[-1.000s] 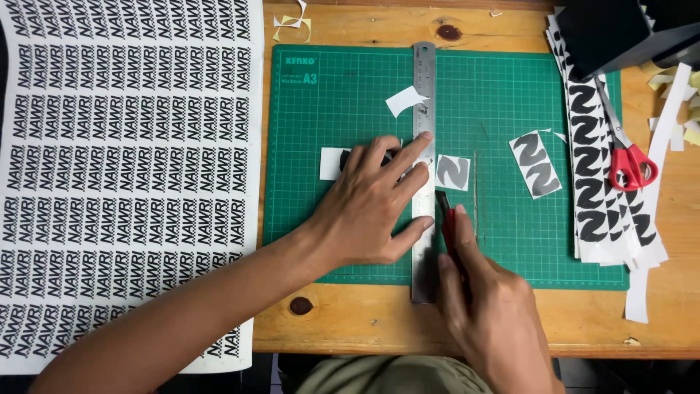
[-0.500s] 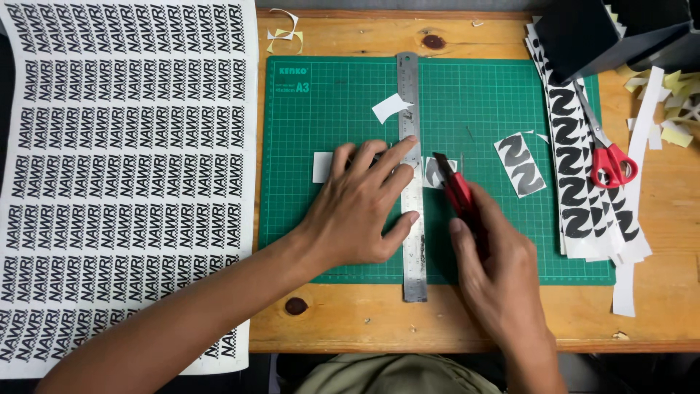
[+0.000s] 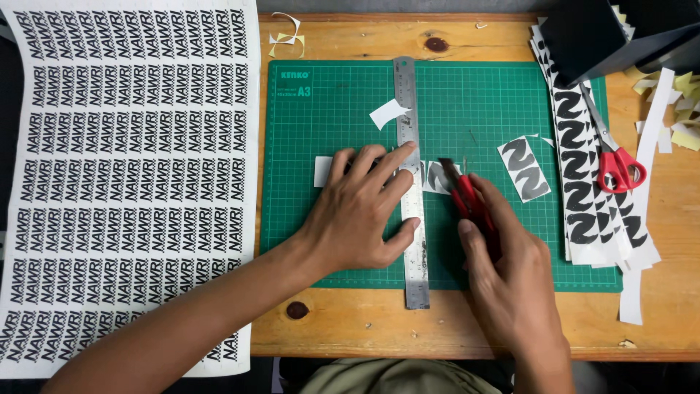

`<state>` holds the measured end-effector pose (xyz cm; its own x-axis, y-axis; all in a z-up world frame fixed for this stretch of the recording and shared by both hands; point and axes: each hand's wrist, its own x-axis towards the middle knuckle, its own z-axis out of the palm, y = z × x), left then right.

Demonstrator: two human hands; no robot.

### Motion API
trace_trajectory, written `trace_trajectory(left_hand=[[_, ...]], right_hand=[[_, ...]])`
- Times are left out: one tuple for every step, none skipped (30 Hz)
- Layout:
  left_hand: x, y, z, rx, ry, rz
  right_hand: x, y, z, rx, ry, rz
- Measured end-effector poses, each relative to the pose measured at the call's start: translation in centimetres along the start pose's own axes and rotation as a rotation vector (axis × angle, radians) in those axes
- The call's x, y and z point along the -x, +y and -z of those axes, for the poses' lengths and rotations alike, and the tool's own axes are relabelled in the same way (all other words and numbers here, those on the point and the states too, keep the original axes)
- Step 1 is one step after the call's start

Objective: The person uses a metal ruler and a red utility knife to cut a strip of black-and-white patterned stickers on a green cutting mat. They align the ruler and make several straight cuts to separate the strip into smaller pieces, then gather the cut pieces at the end.

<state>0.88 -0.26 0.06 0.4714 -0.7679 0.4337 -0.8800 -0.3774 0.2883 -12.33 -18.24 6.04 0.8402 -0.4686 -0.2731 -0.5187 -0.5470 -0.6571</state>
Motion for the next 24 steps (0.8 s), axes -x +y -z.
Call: trace_trajectory(left_hand=[[0.0, 0.0, 0.0, -0.001, 0.001, 0.000], [0.0, -0.1, -0.1, 0.008, 0.002, 0.001], [0.1, -0.1, -0.2, 0.020, 0.003, 0.005], [0.1, 0.0, -0.2, 0.022, 0.002, 0.006], [0.1, -0.1, -0.1, 0.025, 0.003, 0.006], [0.1, 0.0, -0.1, 0.029, 0.005, 0.006], [0.1, -0.1, -0.1, 0.030, 0.005, 0.005], [0.1, -0.1, -0.1, 0.030, 0.005, 0.004], [0.1, -0.1, -0.1, 0.030, 0.006, 0.005], [0.1, 0.0, -0.1, 0.030, 0.007, 0.005], [0.1, 0.0, -0.1, 0.029, 0.010, 0.005], [0.1, -0.1, -0.1, 0.029, 0.014, 0.005], [0.1, -0.1, -0.1, 0.029, 0.016, 0.004], [0.1, -0.1, -0.1, 0.025, 0.017, 0.003], [0.1, -0.1, -0.2, 0.023, 0.018, 0.001], [0.1, -0.1, -0.2, 0.024, 0.019, 0.001], [0.2, -0.1, -0.3, 0.022, 0.018, 0.002], [0.2, -0.1, -0.3, 0.019, 0.016, 0.003], [0.2, -0.1, -0.3, 0.020, 0.017, 0.004], [0.2, -0.2, -0.4, 0.019, 0.017, 0.004], [0.3, -0.2, -0.4, 0.018, 0.018, 0.003], [0.3, -0.2, -0.5, 0.018, 0.018, 0.004], [0.3, -0.2, -0.5, 0.014, 0.022, 0.002], [0.3, -0.2, -0.6, 0.010, 0.025, 0.000]], right_hand=[[0.3, 0.6, -0.3, 0.000, 0.000, 0.001], [0.7, 1.3, -0.5, -0.029, 0.052, 0.143], [1.1, 2.0, -0.8, -0.056, 0.102, 0.283], [1.3, 2.3, -1.1, -0.054, 0.101, 0.282], [1.5, 2.7, -1.4, -0.005, 0.084, 0.307], [1.8, 3.0, -1.7, 0.045, 0.067, 0.331], [1.9, 3.1, -2.0, 0.045, 0.069, 0.331], [2.1, 3.2, -2.4, 0.082, 0.076, 0.343], [2.2, 3.3, -2.7, 0.119, 0.083, 0.357], [2.4, 3.4, -2.8, 0.120, 0.083, 0.356], [2.4, 3.4, -3.0, 0.140, 0.084, 0.359], [2.5, 3.4, -3.1, 0.160, 0.084, 0.362], [2.7, 3.3, -3.2, 0.162, 0.085, 0.363], [2.8, 3.2, -3.3, 0.196, 0.094, 0.357], [2.9, 3.2, -3.4, 0.231, 0.102, 0.350], [3.0, 3.1, -3.7, 0.233, 0.102, 0.350], [3.1, 3.1, -4.0, 0.275, 0.113, 0.328], [3.2, 3.1, -4.2, 0.318, 0.123, 0.306], [3.3, 2.9, -4.5, 0.319, 0.122, 0.305], [3.4, 2.7, -4.7, 0.418, 0.121, 0.292], [3.4, 2.4, -4.9, 0.517, 0.120, 0.279], [3.5, 2.6, -5.4, 0.518, 0.119, 0.280], [3.6, 2.7, -5.9, 0.600, 0.144, 0.308], [3.7, 2.8, -6.4, 0.681, 0.170, 0.337]])
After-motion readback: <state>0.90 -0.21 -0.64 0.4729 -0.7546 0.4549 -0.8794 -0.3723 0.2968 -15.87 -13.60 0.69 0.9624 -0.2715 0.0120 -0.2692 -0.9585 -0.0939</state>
